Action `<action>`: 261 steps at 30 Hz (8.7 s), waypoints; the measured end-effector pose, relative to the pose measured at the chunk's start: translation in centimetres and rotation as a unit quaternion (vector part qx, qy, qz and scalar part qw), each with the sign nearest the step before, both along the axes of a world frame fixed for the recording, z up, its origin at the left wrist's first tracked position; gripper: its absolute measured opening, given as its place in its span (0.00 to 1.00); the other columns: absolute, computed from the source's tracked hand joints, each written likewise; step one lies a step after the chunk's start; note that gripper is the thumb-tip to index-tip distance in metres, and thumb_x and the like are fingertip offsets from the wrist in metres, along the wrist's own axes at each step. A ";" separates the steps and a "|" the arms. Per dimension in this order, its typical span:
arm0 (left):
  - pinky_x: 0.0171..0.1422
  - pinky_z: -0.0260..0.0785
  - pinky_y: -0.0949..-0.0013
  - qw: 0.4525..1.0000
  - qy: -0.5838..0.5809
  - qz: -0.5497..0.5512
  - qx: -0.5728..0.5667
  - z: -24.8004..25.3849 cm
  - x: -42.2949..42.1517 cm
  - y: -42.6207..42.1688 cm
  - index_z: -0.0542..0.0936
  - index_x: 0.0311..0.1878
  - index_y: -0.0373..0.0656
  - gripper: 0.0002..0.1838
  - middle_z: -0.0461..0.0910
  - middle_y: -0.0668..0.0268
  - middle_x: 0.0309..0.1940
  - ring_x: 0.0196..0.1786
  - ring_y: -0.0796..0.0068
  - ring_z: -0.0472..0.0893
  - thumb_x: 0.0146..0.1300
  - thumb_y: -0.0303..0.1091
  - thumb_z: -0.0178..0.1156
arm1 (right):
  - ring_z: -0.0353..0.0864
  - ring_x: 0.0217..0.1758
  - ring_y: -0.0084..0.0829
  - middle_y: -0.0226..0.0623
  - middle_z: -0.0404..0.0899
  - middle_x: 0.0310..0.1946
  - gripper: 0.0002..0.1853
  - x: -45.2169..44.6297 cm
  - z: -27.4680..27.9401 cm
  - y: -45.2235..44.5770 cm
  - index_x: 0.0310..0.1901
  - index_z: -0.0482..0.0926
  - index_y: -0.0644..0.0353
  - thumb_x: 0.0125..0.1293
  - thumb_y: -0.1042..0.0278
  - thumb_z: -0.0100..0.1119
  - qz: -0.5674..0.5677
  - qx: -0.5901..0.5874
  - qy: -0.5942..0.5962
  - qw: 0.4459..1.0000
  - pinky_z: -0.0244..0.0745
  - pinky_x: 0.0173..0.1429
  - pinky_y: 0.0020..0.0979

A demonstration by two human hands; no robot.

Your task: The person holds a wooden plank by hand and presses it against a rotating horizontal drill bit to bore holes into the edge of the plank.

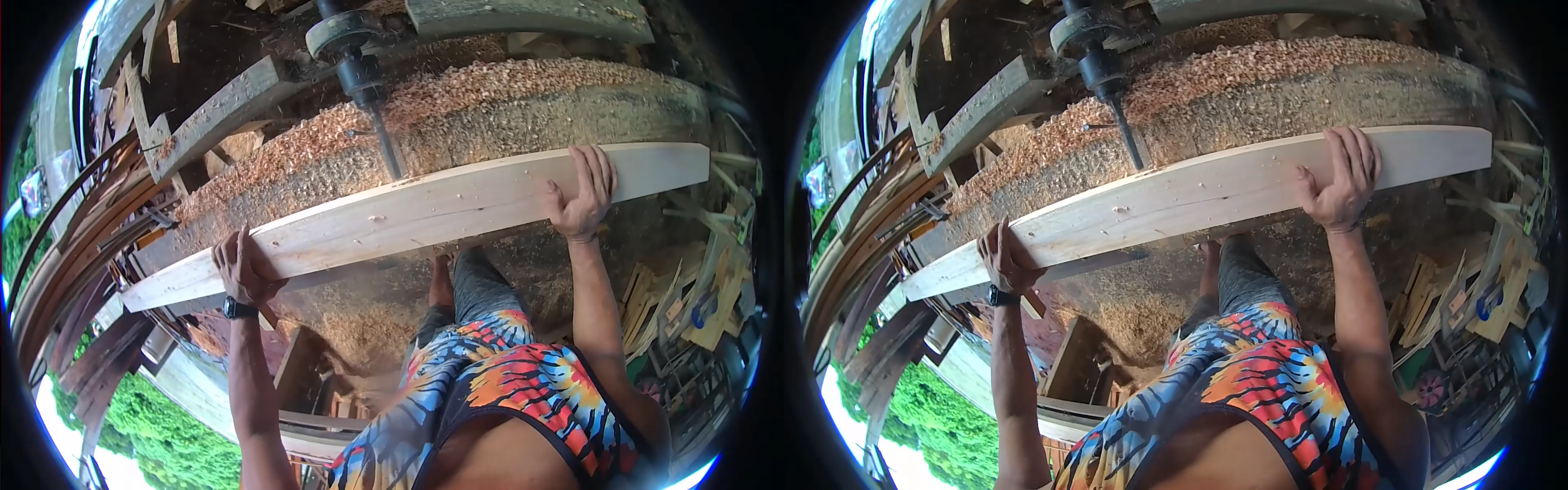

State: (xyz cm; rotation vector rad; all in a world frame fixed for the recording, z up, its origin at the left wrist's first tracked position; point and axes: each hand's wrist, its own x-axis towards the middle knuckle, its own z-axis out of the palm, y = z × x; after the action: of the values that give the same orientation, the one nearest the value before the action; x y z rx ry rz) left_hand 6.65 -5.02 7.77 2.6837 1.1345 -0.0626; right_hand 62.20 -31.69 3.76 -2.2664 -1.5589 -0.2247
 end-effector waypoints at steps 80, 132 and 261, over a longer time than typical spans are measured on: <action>0.80 0.59 0.35 0.999 0.017 0.011 -0.030 0.2 -0.8 1.6 0.75 0.77 0.47 0.68 0.77 0.51 0.64 0.68 0.42 0.75 0.18 0.43 0.89 | 0.80 0.72 0.49 0.42 0.86 0.60 0.35 -1.4 0.0 0.9 0.60 0.86 0.62 0.74 0.32 0.58 -0.059 -0.029 0.026 0.998 0.55 0.82 0.57; 0.77 0.64 0.41 1.000 -0.011 -0.006 0.020 -0.4 0.1 3.5 0.72 0.80 0.43 0.70 0.79 0.50 0.65 0.68 0.43 0.76 0.23 0.48 0.92 | 0.80 0.73 0.47 0.40 0.87 0.62 0.33 0.4 -1.2 3.7 0.60 0.88 0.58 0.74 0.33 0.60 -0.038 0.019 0.002 0.999 0.57 0.82 0.54; 0.74 0.65 0.40 1.000 -0.003 -0.005 0.018 0.0 1.8 6.6 0.74 0.79 0.47 0.67 0.78 0.52 0.64 0.66 0.45 0.76 0.24 0.45 0.89 | 0.79 0.75 0.49 0.44 0.86 0.65 0.28 2.1 -0.9 7.5 0.63 0.86 0.58 0.76 0.43 0.58 -0.035 -0.017 -0.001 0.999 0.56 0.83 0.54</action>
State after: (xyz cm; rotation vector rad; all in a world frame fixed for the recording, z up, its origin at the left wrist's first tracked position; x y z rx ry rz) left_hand 8.48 1.57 7.79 2.7201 1.1303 -0.0366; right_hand 64.27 -24.18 2.81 -2.3501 -1.4958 -0.2212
